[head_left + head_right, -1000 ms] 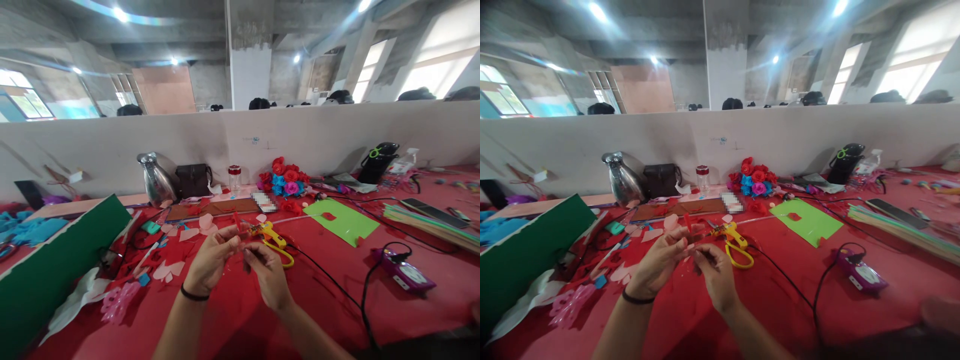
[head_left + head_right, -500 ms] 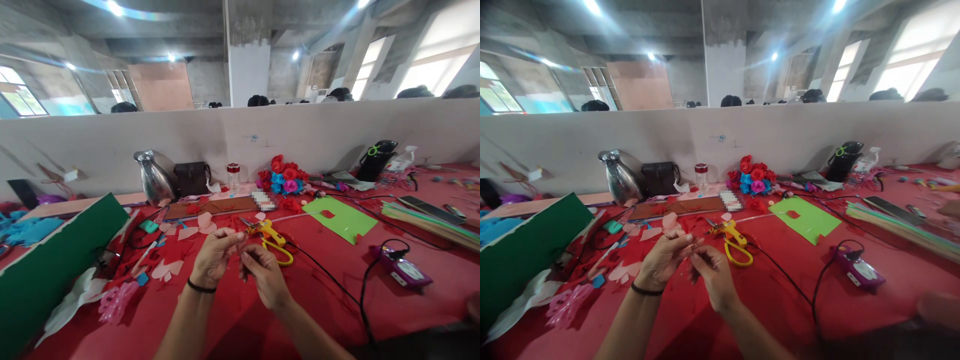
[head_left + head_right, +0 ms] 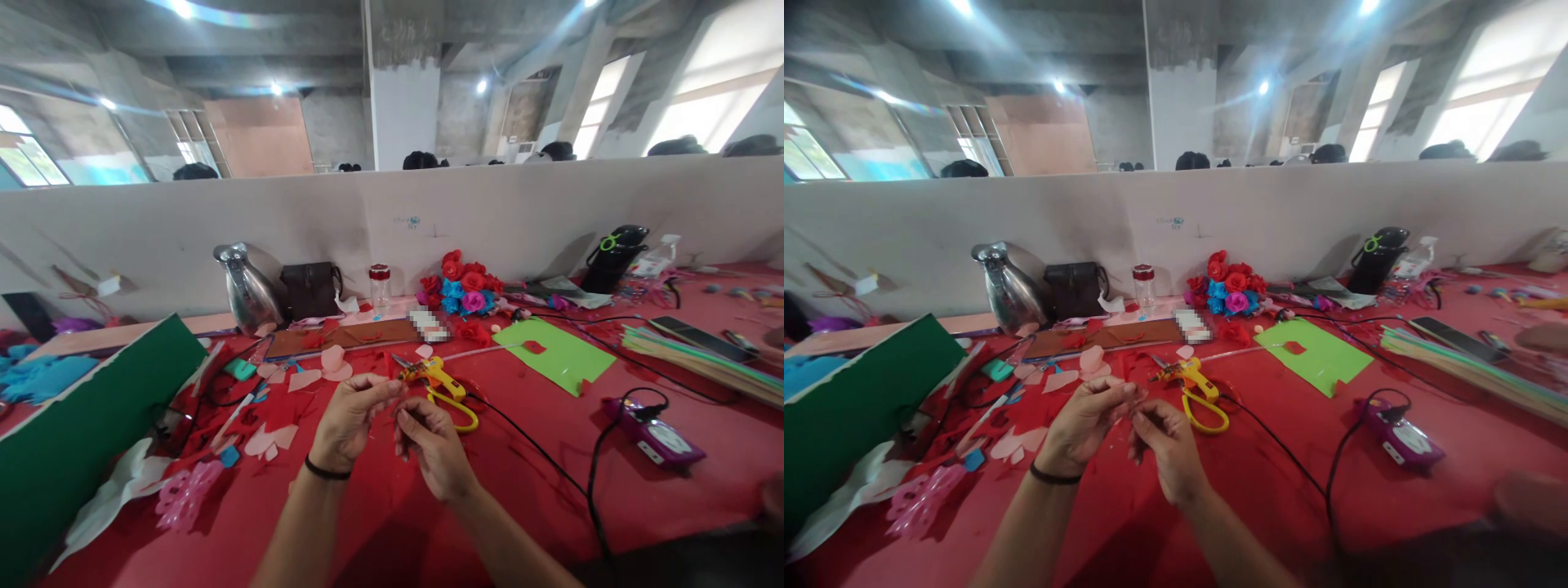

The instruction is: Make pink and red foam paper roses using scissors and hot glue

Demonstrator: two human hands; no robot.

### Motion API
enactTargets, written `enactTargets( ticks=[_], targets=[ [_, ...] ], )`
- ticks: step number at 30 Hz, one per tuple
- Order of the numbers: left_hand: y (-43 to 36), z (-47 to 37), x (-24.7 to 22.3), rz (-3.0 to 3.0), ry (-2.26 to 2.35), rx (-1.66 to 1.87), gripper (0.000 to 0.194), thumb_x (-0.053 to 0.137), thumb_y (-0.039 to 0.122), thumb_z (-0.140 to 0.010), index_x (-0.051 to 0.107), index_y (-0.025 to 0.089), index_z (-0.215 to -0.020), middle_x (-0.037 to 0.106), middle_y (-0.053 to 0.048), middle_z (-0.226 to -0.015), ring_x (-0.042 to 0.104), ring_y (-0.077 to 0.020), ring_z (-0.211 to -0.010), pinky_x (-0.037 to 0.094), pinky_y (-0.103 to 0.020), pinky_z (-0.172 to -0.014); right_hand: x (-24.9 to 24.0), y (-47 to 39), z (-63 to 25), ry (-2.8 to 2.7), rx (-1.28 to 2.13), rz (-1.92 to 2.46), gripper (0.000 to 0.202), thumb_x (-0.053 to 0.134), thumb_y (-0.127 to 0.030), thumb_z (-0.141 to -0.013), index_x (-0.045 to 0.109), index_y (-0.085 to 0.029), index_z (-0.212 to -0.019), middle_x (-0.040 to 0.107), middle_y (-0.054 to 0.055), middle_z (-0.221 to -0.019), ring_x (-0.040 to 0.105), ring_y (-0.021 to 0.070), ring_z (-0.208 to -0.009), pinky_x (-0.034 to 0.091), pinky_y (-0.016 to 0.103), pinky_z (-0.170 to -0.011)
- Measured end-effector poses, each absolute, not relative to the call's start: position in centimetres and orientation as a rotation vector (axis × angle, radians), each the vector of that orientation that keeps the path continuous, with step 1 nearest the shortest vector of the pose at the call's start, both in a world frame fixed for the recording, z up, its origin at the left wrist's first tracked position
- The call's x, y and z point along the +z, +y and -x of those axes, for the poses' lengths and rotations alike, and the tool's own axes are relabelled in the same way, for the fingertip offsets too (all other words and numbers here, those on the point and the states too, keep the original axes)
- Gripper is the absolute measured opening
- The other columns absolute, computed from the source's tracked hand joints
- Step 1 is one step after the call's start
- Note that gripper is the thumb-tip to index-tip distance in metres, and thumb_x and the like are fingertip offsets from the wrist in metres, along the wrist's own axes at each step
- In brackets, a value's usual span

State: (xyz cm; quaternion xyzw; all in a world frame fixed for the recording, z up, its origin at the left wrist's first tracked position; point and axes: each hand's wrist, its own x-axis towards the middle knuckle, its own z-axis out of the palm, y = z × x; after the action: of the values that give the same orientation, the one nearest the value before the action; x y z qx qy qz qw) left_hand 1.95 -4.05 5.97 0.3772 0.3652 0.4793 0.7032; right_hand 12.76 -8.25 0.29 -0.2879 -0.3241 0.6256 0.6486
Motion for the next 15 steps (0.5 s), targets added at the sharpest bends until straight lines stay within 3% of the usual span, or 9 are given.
enactTargets(
  ticks=[3,7,11,15],
  targets=[
    [-4.07,-2.01,5.84,-0.766,0.803,1.073,0.025,0.084,0.014,-0.044,0.061,0.013,-0.055,0.064,0.000,-0.054,0.065,-0.0128,-0.060,0.047,-0.018,-0.055,0.08,-8.16,-12.88,-0.739,1.415,0.651,0.022,0.074,-0.034,-0.067,0.062,-0.016,-0.072,0.058,-0.004,-0.050,0.048,0.0067,-0.040,0.037,0.018,-0.038],
    [-4.06,-1.76,5.91,-0.774,0.790,1.015,0.026,0.084,0.019,-0.047,0.067,0.012,-0.066,0.070,-0.004,-0.068,0.067,-0.0158,-0.065,0.051,-0.022,-0.063,-0.01,-7.89,-13.07,-0.719,1.427,0.649,0.023,0.075,-0.034,-0.066,0.062,-0.016,-0.071,0.057,-0.004,-0.049,0.047,0.0062,-0.039,0.036,0.017,-0.037],
    [-3.84,-1.77,6.00,-0.806,0.818,1.084,0.023,0.083,0.015,-0.047,0.063,0.012,-0.058,0.065,-0.001,-0.057,0.066,-0.0130,-0.061,0.048,-0.018,-0.058,-0.01,-7.66,-12.94,-0.706,1.441,0.647,0.024,0.076,-0.035,-0.065,0.061,-0.016,-0.070,0.057,-0.004,-0.048,0.046,0.0064,-0.038,0.036,0.017,-0.037],
    [-3.70,-2.04,5.97,-0.802,0.810,1.060,0.026,0.084,0.018,-0.045,0.064,0.013,-0.061,0.068,-0.002,-0.063,0.066,-0.0140,-0.062,0.049,-0.021,-0.060,-0.04,-7.53,-12.83,-0.681,1.475,0.632,0.025,0.077,-0.035,-0.064,0.060,-0.016,-0.069,0.056,-0.005,-0.047,0.044,0.0054,-0.036,0.034,0.017,-0.036]
  ],
)
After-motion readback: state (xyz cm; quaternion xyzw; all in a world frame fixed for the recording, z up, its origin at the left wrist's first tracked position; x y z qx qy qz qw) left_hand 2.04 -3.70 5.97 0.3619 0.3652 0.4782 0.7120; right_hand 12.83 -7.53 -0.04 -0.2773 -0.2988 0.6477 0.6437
